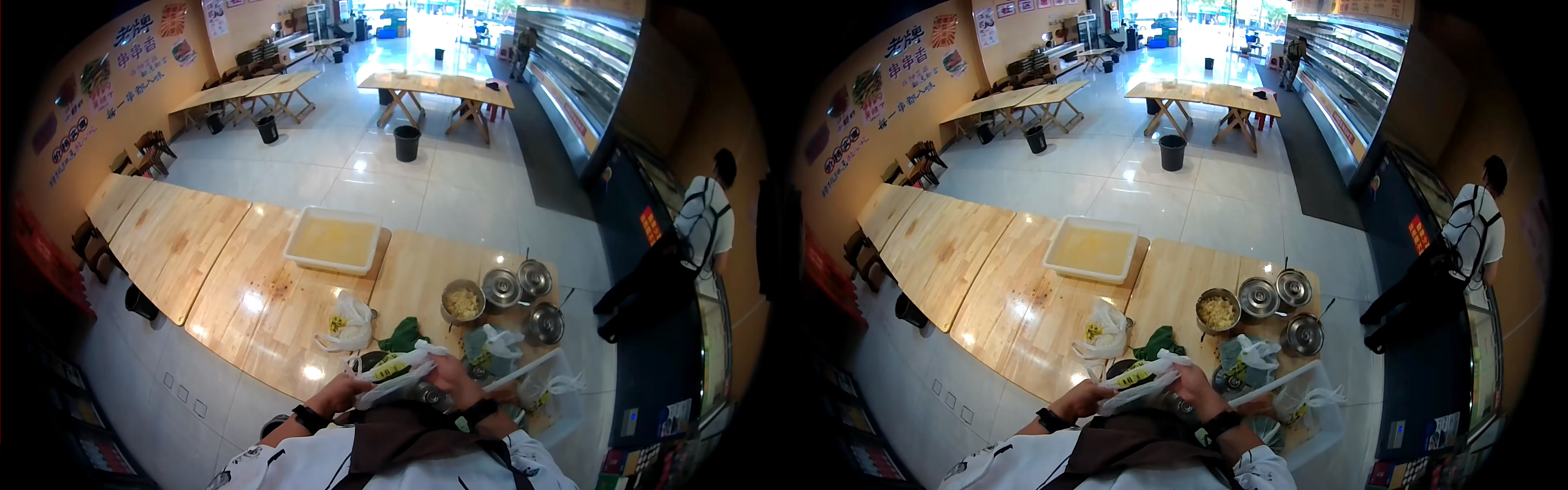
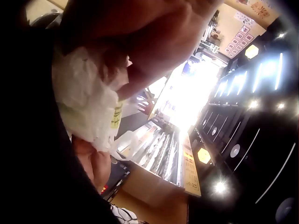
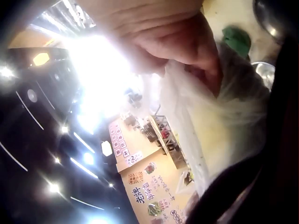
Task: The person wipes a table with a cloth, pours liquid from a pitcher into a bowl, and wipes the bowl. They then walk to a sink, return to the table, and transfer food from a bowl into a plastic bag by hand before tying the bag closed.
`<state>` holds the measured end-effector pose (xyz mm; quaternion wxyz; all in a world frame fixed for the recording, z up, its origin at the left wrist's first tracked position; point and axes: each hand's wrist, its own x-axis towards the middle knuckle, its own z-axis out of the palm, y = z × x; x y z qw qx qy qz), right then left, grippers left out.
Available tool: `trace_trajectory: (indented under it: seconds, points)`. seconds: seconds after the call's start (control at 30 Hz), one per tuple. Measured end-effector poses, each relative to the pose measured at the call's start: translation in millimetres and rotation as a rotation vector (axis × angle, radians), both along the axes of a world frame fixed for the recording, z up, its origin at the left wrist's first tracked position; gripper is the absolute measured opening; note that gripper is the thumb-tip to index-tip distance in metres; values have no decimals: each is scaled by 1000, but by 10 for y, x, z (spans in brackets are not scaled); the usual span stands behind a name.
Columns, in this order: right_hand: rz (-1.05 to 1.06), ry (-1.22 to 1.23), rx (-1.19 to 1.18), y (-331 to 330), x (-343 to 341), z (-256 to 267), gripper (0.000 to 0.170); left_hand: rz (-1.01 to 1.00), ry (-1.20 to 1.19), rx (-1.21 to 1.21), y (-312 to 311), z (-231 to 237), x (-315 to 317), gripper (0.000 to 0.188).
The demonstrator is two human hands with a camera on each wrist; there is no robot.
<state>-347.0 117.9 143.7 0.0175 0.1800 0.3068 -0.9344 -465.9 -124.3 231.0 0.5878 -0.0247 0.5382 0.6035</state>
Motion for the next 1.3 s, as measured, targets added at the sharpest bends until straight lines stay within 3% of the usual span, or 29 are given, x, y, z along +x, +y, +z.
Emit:
trace_trajectory:
  seconds: [0.03,0.1,0.13,0.17,0.2,0.23,0.3,0.33,0.4,0.43,0.5,0.63,0.7,0.77,0.8,0.87,0.93,1.0,1.1,1.13,1.2,1.3]
  points:
    - [-27,-37,-82,-39,-41,-128,34,-1,-1,-2,-33,-1,-12,34]
    - [-51,-74,-164,-86,-67,-356,34,-328,650,-180,-73,172,-24,28]
    - [-21,-163,-108,-111,-62,-473,34,-325,650,-184,-102,79,-38,28]
    - [7,-252,-52,-131,-65,-530,34,-180,487,-227,-139,-124,-61,26]
    - [9,-249,-54,-155,-44,-424,34,-37,324,-265,-183,-299,-88,24]
    - [76,-282,-85,-201,4,-189,34,-37,328,-267,-286,-426,-143,24]
    - [143,-313,-122,-237,50,-120,35,-656,1262,-184,-494,-584,-235,27]
    - [176,-322,-99,-247,95,-178,35,-660,1262,-188,-501,-657,-212,27]
    - [210,-331,-82,-264,144,-111,34,105,102,-223,-456,-687,-138,34]
    - [245,-304,-81,-261,192,-69,33,107,100,-228,-473,-685,-135,34]
    - [286,-282,-80,-263,239,-42,33,-148,269,-366,-493,-645,-112,40]
    - [410,-199,47,-247,277,1,39,-120,132,-279,-562,-761,-61,43]
    - [455,-180,111,-239,295,102,42,-476,493,-320,-550,-611,-80,43]
    - [502,-70,465,-230,315,155,47,-524,539,-347,-537,-634,-92,44]
    - [503,-72,465,-227,325,198,47,-573,589,-373,-529,-661,-102,44]
    - [519,-351,943,-219,342,277,45,-607,714,-328,-604,-797,-118,42]
    - [527,-309,1010,-161,415,-191,40,-641,841,-277,-634,-839,-131,41]
    - [535,-270,1077,-147,440,-263,37,-837,1391,-187,-633,-832,-116,36]
    - [518,-318,1238,-130,441,-237,30,-714,1379,-190,-583,-876,-69,30]
    - [601,-329,1345,-117,421,-233,29,-713,1380,-190,-518,-959,-40,30]
    - [683,-339,1455,-104,381,-148,29,296,-264,23,-367,-1249,-8,29]
    - [697,-318,1568,-110,389,-62,28,198,-283,-31,-392,-1341,-90,33]
